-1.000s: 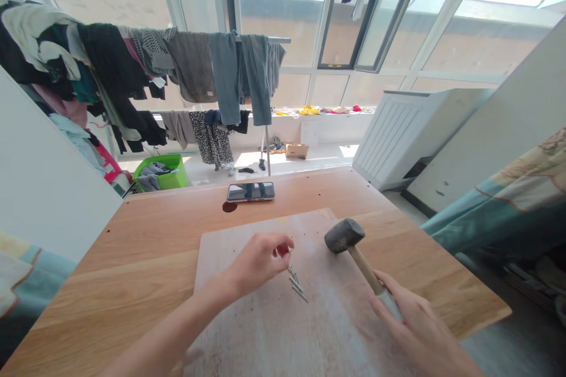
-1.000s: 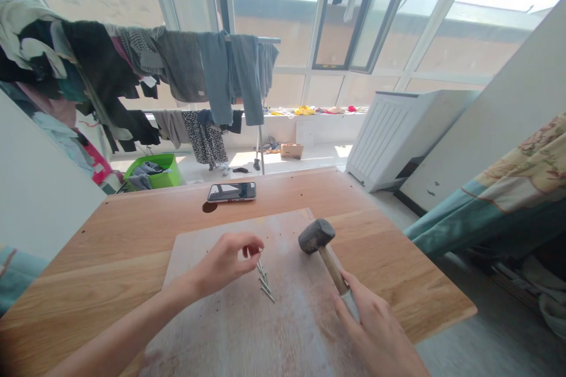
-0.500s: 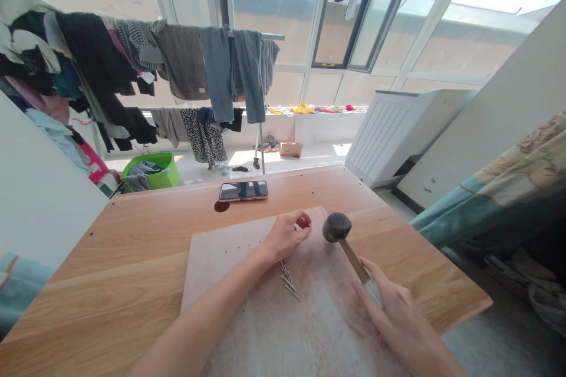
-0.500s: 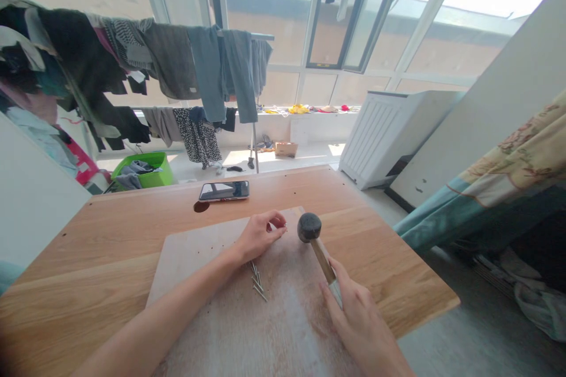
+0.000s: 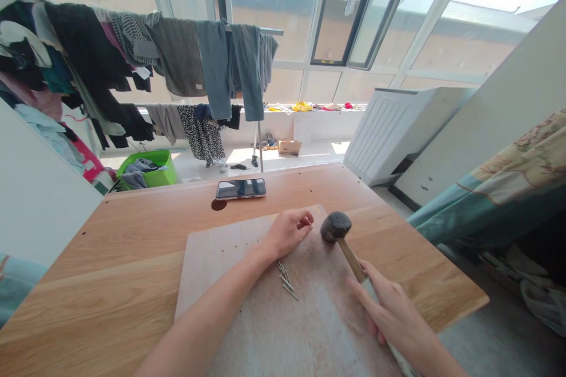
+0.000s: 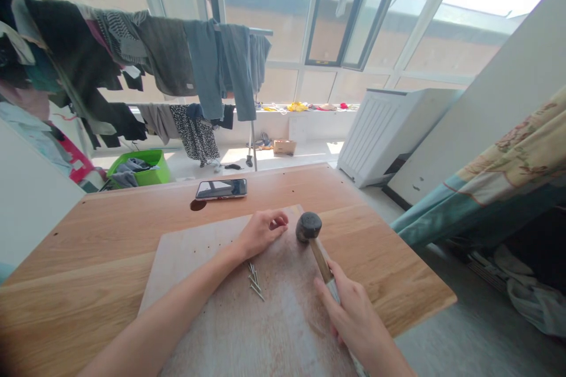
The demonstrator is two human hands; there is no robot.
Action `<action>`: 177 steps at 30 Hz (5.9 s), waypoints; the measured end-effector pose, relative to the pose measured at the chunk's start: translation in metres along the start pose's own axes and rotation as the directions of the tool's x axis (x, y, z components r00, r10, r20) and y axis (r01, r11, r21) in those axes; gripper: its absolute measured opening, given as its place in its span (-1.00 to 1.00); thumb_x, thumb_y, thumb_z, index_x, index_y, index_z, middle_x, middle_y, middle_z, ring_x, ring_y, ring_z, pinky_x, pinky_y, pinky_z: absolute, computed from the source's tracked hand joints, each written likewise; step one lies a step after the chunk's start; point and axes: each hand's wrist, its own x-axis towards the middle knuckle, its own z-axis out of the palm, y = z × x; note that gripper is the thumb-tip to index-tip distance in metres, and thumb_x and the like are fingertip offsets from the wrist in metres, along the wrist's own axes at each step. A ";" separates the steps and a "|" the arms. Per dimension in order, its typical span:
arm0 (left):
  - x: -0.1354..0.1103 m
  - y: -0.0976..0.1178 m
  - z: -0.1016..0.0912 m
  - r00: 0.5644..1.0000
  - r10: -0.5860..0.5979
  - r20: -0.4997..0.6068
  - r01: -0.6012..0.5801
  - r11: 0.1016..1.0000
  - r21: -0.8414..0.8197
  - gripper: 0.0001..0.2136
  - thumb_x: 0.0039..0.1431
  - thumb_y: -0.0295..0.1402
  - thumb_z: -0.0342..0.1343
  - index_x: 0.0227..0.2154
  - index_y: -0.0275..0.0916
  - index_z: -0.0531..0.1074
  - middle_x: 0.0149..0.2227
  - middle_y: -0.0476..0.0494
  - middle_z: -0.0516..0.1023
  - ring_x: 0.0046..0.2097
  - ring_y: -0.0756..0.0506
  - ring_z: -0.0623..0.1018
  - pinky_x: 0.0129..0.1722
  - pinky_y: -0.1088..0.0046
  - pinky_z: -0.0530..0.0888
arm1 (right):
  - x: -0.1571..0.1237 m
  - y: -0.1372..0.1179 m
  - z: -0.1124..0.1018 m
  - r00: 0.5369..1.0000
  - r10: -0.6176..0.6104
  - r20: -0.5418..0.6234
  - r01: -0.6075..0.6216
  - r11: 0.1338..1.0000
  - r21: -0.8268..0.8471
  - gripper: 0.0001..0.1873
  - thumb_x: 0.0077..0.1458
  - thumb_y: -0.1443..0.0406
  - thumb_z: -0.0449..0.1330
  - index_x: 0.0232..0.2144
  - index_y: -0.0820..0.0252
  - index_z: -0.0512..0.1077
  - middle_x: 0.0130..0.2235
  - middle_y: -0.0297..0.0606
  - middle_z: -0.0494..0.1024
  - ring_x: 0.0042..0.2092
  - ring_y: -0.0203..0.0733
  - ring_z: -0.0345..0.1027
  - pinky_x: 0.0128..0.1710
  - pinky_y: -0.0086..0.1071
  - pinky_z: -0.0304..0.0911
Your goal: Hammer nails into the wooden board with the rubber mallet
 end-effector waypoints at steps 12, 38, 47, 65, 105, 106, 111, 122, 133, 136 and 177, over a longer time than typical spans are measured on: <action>0.002 -0.004 -0.001 0.998 -0.052 0.021 0.053 0.994 -0.093 -0.83 0.07 -0.53 0.21 -0.25 -0.24 0.49 -0.36 -0.06 0.66 -0.33 -0.05 0.60 -0.22 0.44 0.53 | 0.007 -0.011 0.001 0.992 -0.128 -0.009 0.126 0.949 0.290 -0.47 0.33 -0.06 -0.04 0.12 0.18 0.21 -0.59 -0.62 0.21 -0.72 -0.40 0.10 -0.73 -0.54 0.06; -0.051 0.058 -0.065 0.833 -0.008 0.553 -0.302 0.831 0.467 -0.87 0.03 -0.42 0.23 -0.32 -0.18 0.46 -0.27 -0.08 0.47 -0.19 -0.16 0.48 -0.22 0.34 0.40 | -0.010 -0.003 -0.008 0.996 -0.090 0.021 0.085 0.984 0.159 -0.51 0.30 -0.10 -0.03 -0.07 0.16 0.32 -0.72 -0.60 0.23 -0.71 -0.32 0.14 -0.65 -0.48 0.14; -0.074 0.053 -0.056 0.797 0.116 0.593 -0.440 0.784 0.438 -0.85 0.02 -0.51 0.17 -0.55 -0.20 0.33 -0.32 -0.07 0.45 -0.24 -0.13 0.43 -0.27 0.33 0.33 | -0.010 0.008 -0.003 0.995 -0.066 0.080 0.052 0.984 0.171 -0.52 0.29 -0.11 -0.06 -0.07 0.13 0.28 -0.72 -0.58 0.26 -0.73 -0.31 0.12 -0.72 -0.49 0.08; -0.037 0.042 -0.061 0.872 0.013 0.490 -0.289 0.821 0.492 -0.90 0.16 -0.54 0.12 -0.40 -0.23 0.47 -0.28 -0.11 0.53 -0.29 -0.08 0.50 -0.35 0.44 0.31 | -0.010 0.008 -0.002 0.995 -0.054 0.080 0.035 0.973 0.230 -0.53 0.29 -0.11 -0.04 -0.05 0.12 0.23 -0.65 -0.57 0.29 -0.72 -0.33 0.15 -0.74 -0.51 0.11; -0.014 0.005 -0.036 0.981 0.045 0.189 -0.087 0.972 0.220 -0.79 0.20 -0.55 0.07 -0.30 -0.30 0.63 -0.23 -0.19 0.54 -0.25 -0.07 0.55 -0.18 0.47 0.45 | -0.010 0.008 0.003 0.998 -0.053 0.039 0.044 0.978 0.203 -0.27 0.24 -0.13 -0.02 0.19 0.32 0.29 -0.75 -0.56 0.27 -0.72 -0.30 0.15 -0.69 -0.49 0.12; -0.015 0.002 -0.035 0.984 0.051 0.173 -0.084 0.979 0.187 -0.78 0.19 -0.56 0.07 -0.25 -0.30 0.63 -0.23 -0.18 0.56 -0.25 -0.07 0.55 -0.17 0.46 0.45 | -0.011 0.005 0.004 0.998 -0.055 0.034 0.047 0.977 0.207 -0.24 0.24 -0.14 -0.01 0.22 0.33 0.27 -0.76 -0.57 0.26 -0.72 -0.29 0.16 -0.67 -0.48 0.14; -0.019 -0.004 -0.032 0.996 0.006 0.086 -0.011 0.999 0.053 -0.70 0.12 -0.58 0.10 -0.09 -0.31 0.55 -0.33 -0.10 0.61 -0.33 -0.03 0.54 -0.24 0.48 0.46 | -0.011 -0.019 0.006 0.993 -0.112 0.025 0.100 0.951 0.292 -0.25 0.21 -0.13 0.02 0.20 0.33 0.27 -0.74 -0.64 0.16 -0.73 -0.34 0.07 -0.71 -0.50 0.04; -0.020 -0.001 -0.032 0.999 -0.033 0.033 0.032 0.999 0.025 -0.79 0.06 -0.58 0.14 -0.24 -0.25 0.53 -0.39 0.01 0.59 -0.39 0.02 0.49 -0.33 0.54 0.43 | 0.006 -0.042 0.019 0.972 -0.230 0.048 0.208 0.939 0.275 -0.45 0.33 -0.03 -0.02 0.14 0.25 0.26 -0.66 -0.66 0.22 -0.74 -0.40 0.14 -0.69 -0.54 0.07; -0.019 -0.001 -0.030 0.998 -0.024 0.054 0.023 1.000 0.013 -0.74 0.06 -0.58 0.12 -0.18 -0.26 0.48 -0.41 0.04 0.53 -0.41 0.02 0.45 -0.35 0.54 0.41 | 0.002 -0.044 0.016 0.977 -0.206 0.058 0.187 0.953 0.240 -0.46 0.30 -0.01 0.01 0.12 0.26 0.29 -0.60 -0.60 0.28 -0.73 -0.42 0.16 -0.69 -0.54 0.09; -0.020 0.001 -0.038 0.996 -0.041 0.078 0.038 0.999 0.035 -0.72 0.08 -0.43 0.20 -0.10 -0.26 0.44 -0.32 -0.02 0.52 -0.38 0.00 0.47 -0.34 0.50 0.43 | 0.000 -0.038 0.009 0.982 -0.188 0.007 0.178 0.939 0.296 -0.42 0.29 -0.03 0.01 0.14 0.27 0.28 -0.61 -0.62 0.23 -0.74 -0.42 0.10 -0.73 -0.54 0.05; -0.039 0.012 -0.063 0.999 -0.002 0.050 -0.002 0.997 0.078 -0.91 0.11 -0.48 0.11 -0.38 -0.24 0.52 -0.35 -0.04 0.55 -0.32 -0.02 0.49 -0.26 0.50 0.41 | -0.021 0.014 0.009 0.998 0.043 0.054 -0.057 0.961 0.271 -0.34 0.21 -0.16 -0.01 0.11 0.19 0.26 -0.66 -0.52 0.32 -0.71 -0.29 0.17 -0.73 -0.46 0.09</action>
